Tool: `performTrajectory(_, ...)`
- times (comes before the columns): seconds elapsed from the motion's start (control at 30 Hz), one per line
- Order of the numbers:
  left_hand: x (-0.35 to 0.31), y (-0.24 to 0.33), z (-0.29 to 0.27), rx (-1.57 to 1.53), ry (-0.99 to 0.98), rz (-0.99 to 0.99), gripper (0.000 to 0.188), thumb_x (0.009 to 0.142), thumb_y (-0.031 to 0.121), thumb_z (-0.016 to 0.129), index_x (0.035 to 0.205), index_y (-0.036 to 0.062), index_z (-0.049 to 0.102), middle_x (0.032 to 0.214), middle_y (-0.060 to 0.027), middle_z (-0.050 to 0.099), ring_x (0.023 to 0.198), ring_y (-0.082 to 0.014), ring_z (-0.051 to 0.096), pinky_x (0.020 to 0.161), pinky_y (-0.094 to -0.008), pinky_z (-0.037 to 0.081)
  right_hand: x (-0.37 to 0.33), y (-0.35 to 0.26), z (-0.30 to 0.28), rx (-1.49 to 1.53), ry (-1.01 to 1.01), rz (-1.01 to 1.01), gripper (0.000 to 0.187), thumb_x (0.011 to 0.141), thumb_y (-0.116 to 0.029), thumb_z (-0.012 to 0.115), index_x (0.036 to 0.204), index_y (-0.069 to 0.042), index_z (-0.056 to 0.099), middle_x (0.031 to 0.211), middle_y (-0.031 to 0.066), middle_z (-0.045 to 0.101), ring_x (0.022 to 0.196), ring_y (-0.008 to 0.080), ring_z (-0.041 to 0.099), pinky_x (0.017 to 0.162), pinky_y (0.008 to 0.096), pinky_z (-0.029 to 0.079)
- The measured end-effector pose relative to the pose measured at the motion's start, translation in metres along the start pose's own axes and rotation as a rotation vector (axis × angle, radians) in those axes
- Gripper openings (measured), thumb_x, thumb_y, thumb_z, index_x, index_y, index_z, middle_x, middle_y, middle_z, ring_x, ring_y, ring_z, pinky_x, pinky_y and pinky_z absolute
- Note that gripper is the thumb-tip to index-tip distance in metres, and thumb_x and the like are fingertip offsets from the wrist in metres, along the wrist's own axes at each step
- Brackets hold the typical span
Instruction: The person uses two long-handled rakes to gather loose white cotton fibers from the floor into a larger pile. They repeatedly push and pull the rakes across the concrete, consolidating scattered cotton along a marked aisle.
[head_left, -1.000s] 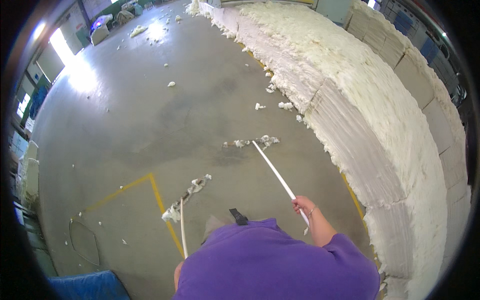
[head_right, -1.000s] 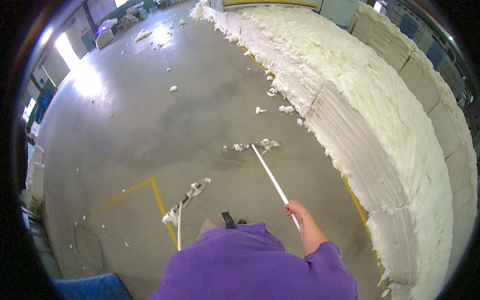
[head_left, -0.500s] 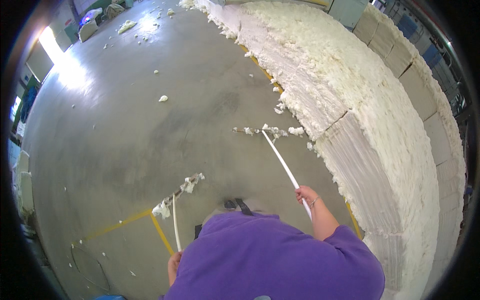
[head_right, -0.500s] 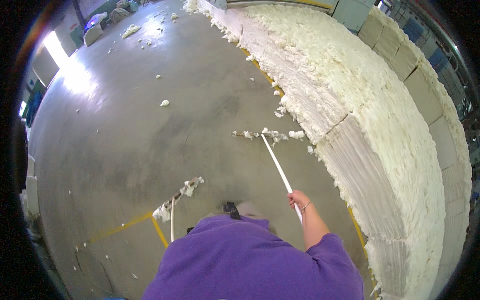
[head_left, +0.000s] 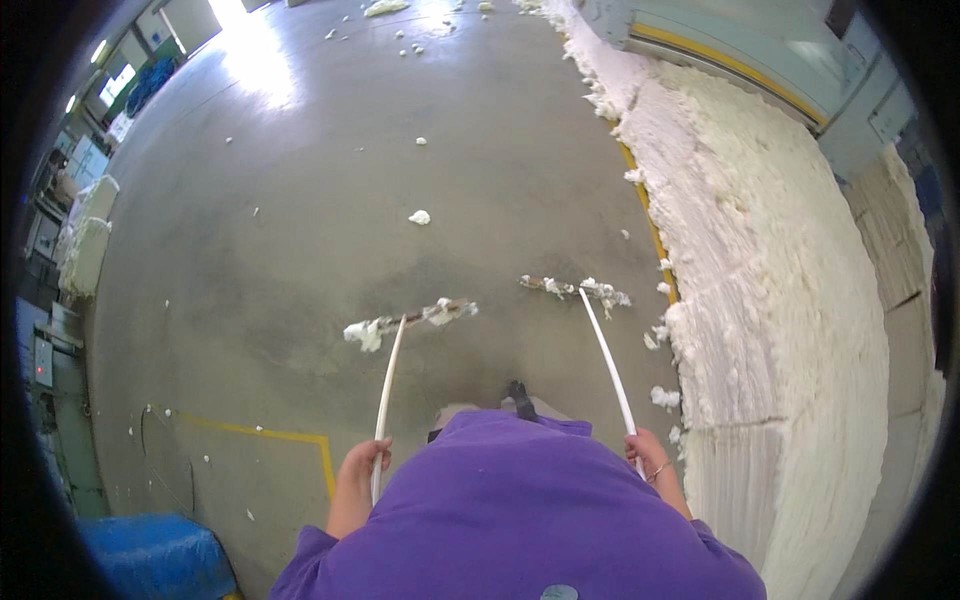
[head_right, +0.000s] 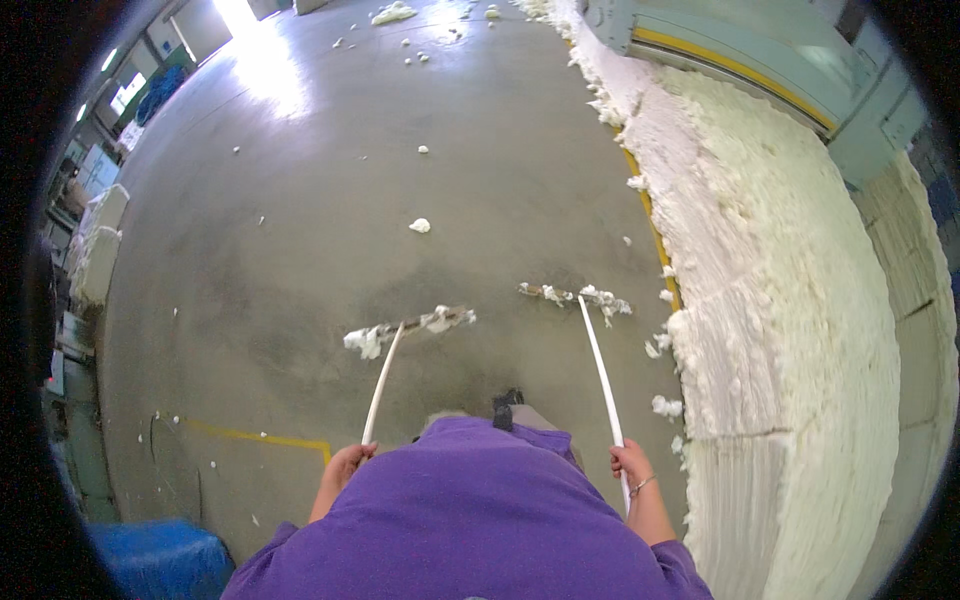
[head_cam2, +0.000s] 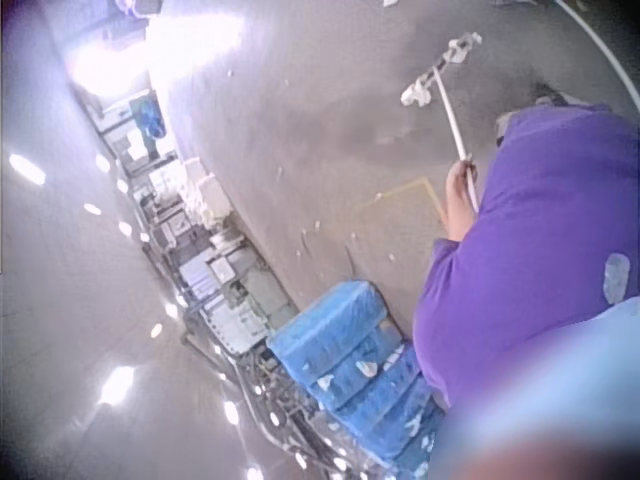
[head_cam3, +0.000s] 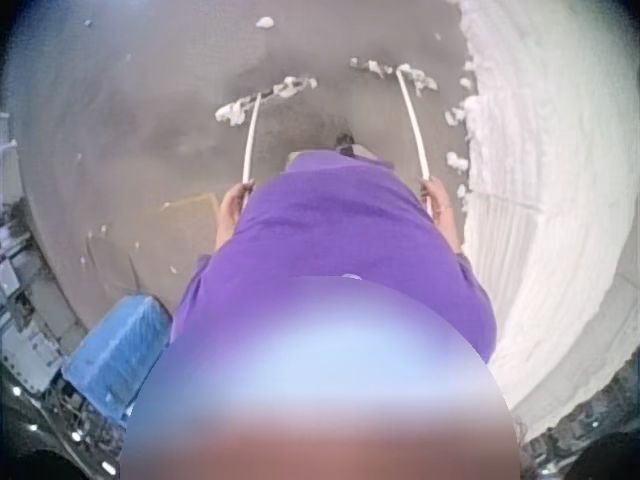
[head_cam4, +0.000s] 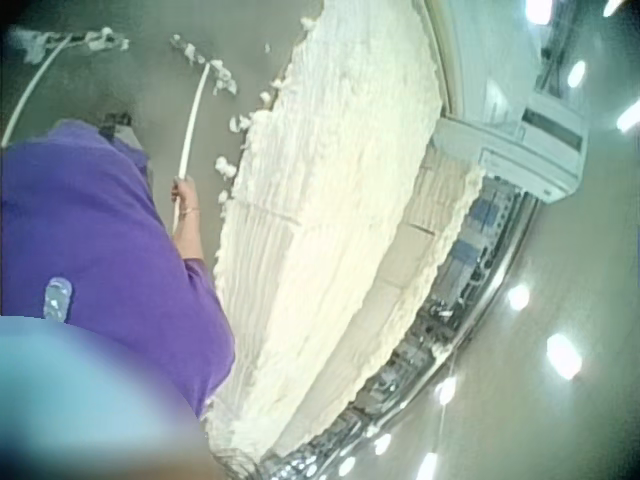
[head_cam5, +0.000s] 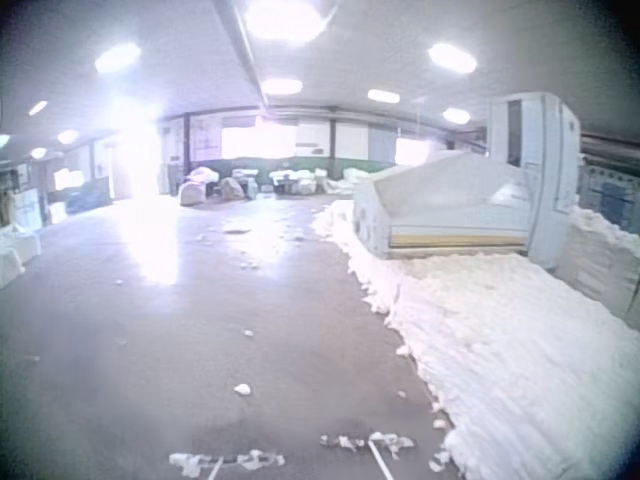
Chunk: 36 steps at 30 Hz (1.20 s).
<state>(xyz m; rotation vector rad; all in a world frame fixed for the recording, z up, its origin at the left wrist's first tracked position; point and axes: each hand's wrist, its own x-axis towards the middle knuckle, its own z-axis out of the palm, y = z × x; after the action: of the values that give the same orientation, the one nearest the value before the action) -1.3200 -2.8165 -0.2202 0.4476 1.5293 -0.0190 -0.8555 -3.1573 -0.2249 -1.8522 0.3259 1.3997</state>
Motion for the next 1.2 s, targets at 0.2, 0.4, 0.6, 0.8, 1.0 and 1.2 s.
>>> performTrajectory(0.2,0.131,0.173,0.064,0.091,-0.052,-0.063,0.027,0.079,0.03,0.066,0.072,0.0084,0.051,0.052,-0.0056,0.05,0.04,-0.0184,0.047,0.041,-0.0335,0.039,0.111,-0.221,0.036,-0.109,-0.036,0.001,0.006,0.08,-0.008,0.05,0.082,-0.009,0.044,0.06,0.001,0.043,0.043,0.0081,0.04,0.037,0.0241,0.035)
performTrajectory(0.4,0.264,0.361,0.102,0.039,-0.055,0.001,0.029,0.072,0.029,0.071,0.077,0.0079,0.053,0.061,-0.007,0.053,0.045,-0.0202,0.05,0.043,-0.0345,0.041,0.229,-0.417,0.112,-0.13,-0.055,-0.026,0.006,0.079,-0.01,0.05,0.081,-0.006,0.046,0.061,0.0024,0.044,0.045,0.0092,0.042,0.036,0.0242,0.035)
performTrajectory(0.6,0.264,0.403,0.109,0.821,-0.058,-0.19,0.026,0.068,0.022,0.073,0.076,0.0033,0.058,0.054,-0.0062,0.049,0.049,-0.0193,0.05,0.042,-0.0339,0.038,0.299,-0.59,0.159,-0.171,-0.082,-0.02,0.004,0.078,-0.008,0.051,0.08,-0.005,0.048,0.06,0.0035,0.046,0.045,0.0107,0.042,0.037,0.0252,0.035)
performTrajectory(0.8,0.241,0.535,0.135,0.251,0.086,0.007,0.017,0.067,0.009,0.07,0.069,0.002,0.055,0.057,-0.0068,0.051,0.047,-0.0184,0.049,0.042,-0.0349,0.038,0.364,-0.702,0.217,-0.159,-0.069,-0.049,0.005,0.075,-0.005,0.052,0.08,-0.006,0.05,0.059,0.0025,0.046,0.042,0.0103,0.042,0.036,0.0257,0.034)
performTrajectory(1.0,0.259,0.715,0.178,0.169,-0.032,0.041,0.016,0.066,0.006,0.07,0.071,-0.0017,0.057,0.057,-0.0075,0.052,0.047,-0.0186,0.05,0.042,-0.0336,0.039,0.454,-0.848,0.266,-0.147,-0.09,-0.013,0.005,0.074,-0.003,0.051,0.077,-0.006,0.048,0.06,0.0029,0.045,0.044,0.0103,0.043,0.036,0.0274,0.035)
performTrajectory(1.2,0.335,0.922,0.253,0.314,0.095,0.127,0.018,0.066,0.008,0.07,0.064,0.0012,0.054,0.054,-0.0078,0.052,0.044,-0.0197,0.05,0.041,-0.0355,0.037,0.544,-1.04,0.33,-0.219,-0.101,-0.064,0.004,0.076,-0.004,0.051,0.077,-0.006,0.047,0.06,0.0023,0.045,0.044,0.009,0.042,0.037,0.0237,0.035)
